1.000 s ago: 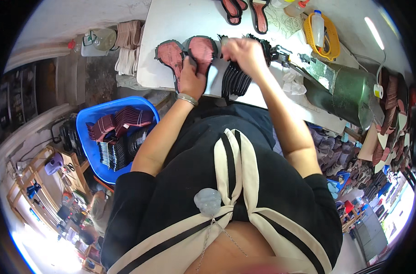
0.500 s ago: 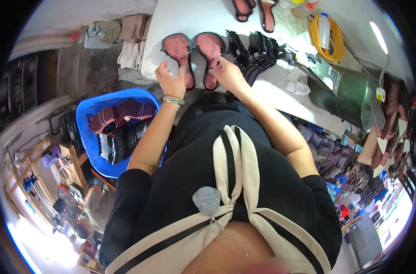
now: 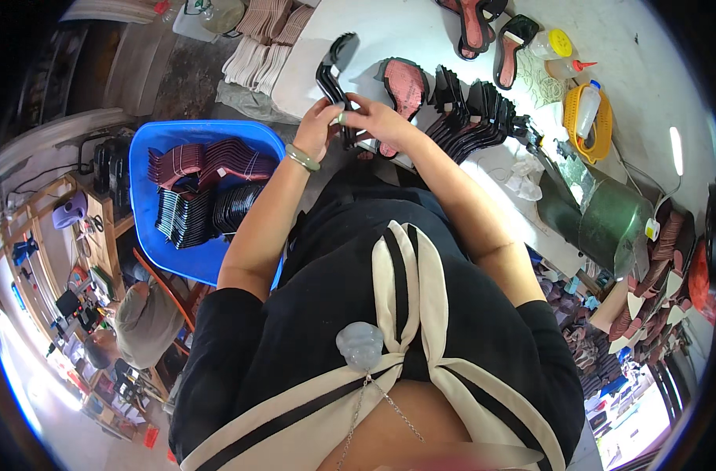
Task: The recorder is manually assembling and stacking shoe upper components at a workbench.
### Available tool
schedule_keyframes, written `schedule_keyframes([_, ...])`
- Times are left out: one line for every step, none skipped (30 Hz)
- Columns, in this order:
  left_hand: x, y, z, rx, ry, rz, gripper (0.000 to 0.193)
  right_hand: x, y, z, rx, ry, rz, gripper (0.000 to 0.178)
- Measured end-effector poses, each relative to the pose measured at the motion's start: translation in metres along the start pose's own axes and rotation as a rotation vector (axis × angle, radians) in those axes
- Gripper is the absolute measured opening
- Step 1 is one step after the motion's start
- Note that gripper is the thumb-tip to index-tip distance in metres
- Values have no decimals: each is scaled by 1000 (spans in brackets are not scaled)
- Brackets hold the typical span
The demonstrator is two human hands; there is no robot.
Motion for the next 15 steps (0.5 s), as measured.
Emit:
schedule_keyframes([5, 1, 4, -46, -13, 40, 30, 14, -8, 8, 40, -102, 15, 75])
schedule_keyframes([9, -2, 7, -95, -28, 79, 31, 18, -7, 11, 19, -105, -3, 75])
schedule_keyframes([9, -4, 10, -101, -36, 77, 31, 17, -5, 15, 5, -74, 56, 75])
schedule_keyframes([14, 0, 11, -91, -67, -35, 32, 18, -6, 21, -27, -73, 53, 75])
schedule_keyframes([21, 3, 12, -80, -99, -148, 32, 20, -6, 27, -59, -71, 50, 76])
schedule_keyframes([27, 4, 17, -77, -122, -180, 33, 17, 5, 33, -34, -43, -5, 76])
schedule_keyframes([32, 4, 21, -79, -132, -181, 33, 19, 2, 40, -71, -37, 0, 76])
schedule_keyframes([38, 8, 22, -39, -161, -215, 32, 19, 0, 47, -89, -19, -8, 75])
schedule_keyframes([44, 12, 22, 3, -190, -248, 32, 19, -3, 53, -107, -1, -15, 74])
schedule_keyframes([50, 17, 21, 60, -198, -347, 33, 17, -3, 57, -111, 11, -14, 74])
schedule_keyframes([52, 21, 19, 62, -210, -349, 33, 15, -3, 63, -151, 4, -95, 78])
schedule_keyframes([51, 18, 18, -10, -233, -270, 34, 11, -3, 68, -192, -3, -175, 81])
schedule_keyframes([51, 17, 19, -81, -251, -189, 36, 3, 6, 78, -176, 1, -408, 75])
schedule_keyframes([39, 25, 16, -6, -205, -164, 40, -3, 0, 90, -193, -2, -414, 67])
schedule_keyframes([28, 29, 15, 15, -177, -157, 42, -8, -7, 102, -210, -5, -419, 60])
Point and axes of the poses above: each hand's wrist, its own z-axis away from the middle knuckle, its own x-axis out of the palm, y = z × x, the point moved 10 cm from there along -z, towards the middle knuckle, and after that the axes turned 10 degrees about -y, right-handed, at the moved point
